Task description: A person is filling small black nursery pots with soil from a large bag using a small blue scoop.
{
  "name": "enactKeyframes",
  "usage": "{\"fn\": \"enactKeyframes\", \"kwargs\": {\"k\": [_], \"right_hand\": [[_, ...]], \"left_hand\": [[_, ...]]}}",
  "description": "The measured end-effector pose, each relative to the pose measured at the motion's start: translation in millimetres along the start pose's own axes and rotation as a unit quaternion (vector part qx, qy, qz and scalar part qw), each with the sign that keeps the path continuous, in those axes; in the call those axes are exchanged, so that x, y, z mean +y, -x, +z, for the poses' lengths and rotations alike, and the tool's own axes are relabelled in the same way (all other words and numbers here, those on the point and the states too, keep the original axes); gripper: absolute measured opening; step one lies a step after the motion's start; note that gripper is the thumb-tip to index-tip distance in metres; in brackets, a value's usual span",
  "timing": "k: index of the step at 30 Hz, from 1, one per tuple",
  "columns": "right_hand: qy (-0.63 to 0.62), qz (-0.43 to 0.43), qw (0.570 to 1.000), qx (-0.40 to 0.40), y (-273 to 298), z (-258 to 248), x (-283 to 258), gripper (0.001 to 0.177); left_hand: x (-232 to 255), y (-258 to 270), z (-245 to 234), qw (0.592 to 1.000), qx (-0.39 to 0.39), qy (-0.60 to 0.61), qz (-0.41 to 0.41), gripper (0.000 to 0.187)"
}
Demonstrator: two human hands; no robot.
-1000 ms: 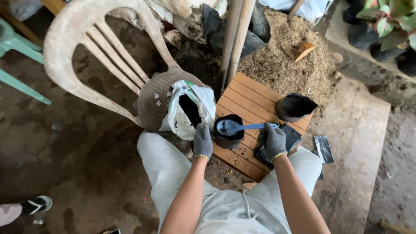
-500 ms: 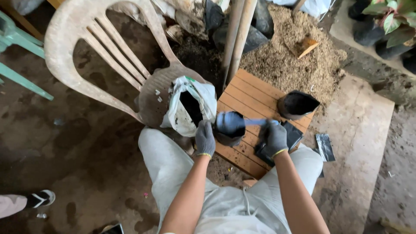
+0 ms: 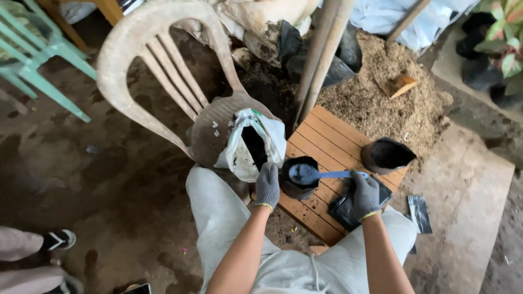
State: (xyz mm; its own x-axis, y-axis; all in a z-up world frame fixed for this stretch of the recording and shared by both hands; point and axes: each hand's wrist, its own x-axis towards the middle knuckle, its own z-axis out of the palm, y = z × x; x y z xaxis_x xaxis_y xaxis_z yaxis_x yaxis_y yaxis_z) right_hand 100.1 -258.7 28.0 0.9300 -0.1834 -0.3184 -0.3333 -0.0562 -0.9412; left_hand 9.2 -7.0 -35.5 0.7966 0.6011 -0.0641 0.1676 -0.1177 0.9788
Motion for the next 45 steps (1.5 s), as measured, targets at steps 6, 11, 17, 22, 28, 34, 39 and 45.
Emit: {"fn": "enactKeyframes", "kwargs": {"k": [6,11,17,22,28,34,39,45], "right_hand": [[-0.089,0.038,0.995,-0.01,-30,-10,18,0.02],[-0.061,-0.037,0.997,0.014,3,13,-16,0.011],[-0.129,-0.076,0.986,-0.069,13,77,-78,0.011],[0.23,-0.173,0.932,-0.222,34,139,-82,0.03],[0.646,-0.253,0.658,-0.291,48,195,-79,0.037],[0.715,-0.336,0.531,-0.306,53,233,-52,0.031],[0.725,-0.362,0.503,-0.301,33,248,-70,0.03],[0.771,-0.337,0.448,-0.301,61,258,-126,0.034]], "left_hand": [[34,-2,-23,0.999,0.023,0.033,-0.011,0.054],[79,-5,-58,0.995,0.072,0.07,-0.023,0.027],[81,-19,-96,0.994,0.051,-0.084,0.037,0.027],[-2,-37,-92,0.976,0.017,-0.218,-0.023,0.03],[7,-34,-86,0.959,0.022,-0.283,-0.016,0.032],[14,-35,-87,0.952,0.033,-0.3,-0.047,0.041],[12,-35,-87,0.944,0.019,-0.318,-0.082,0.037],[20,-36,-91,0.945,-0.004,-0.302,-0.127,0.033]]}}
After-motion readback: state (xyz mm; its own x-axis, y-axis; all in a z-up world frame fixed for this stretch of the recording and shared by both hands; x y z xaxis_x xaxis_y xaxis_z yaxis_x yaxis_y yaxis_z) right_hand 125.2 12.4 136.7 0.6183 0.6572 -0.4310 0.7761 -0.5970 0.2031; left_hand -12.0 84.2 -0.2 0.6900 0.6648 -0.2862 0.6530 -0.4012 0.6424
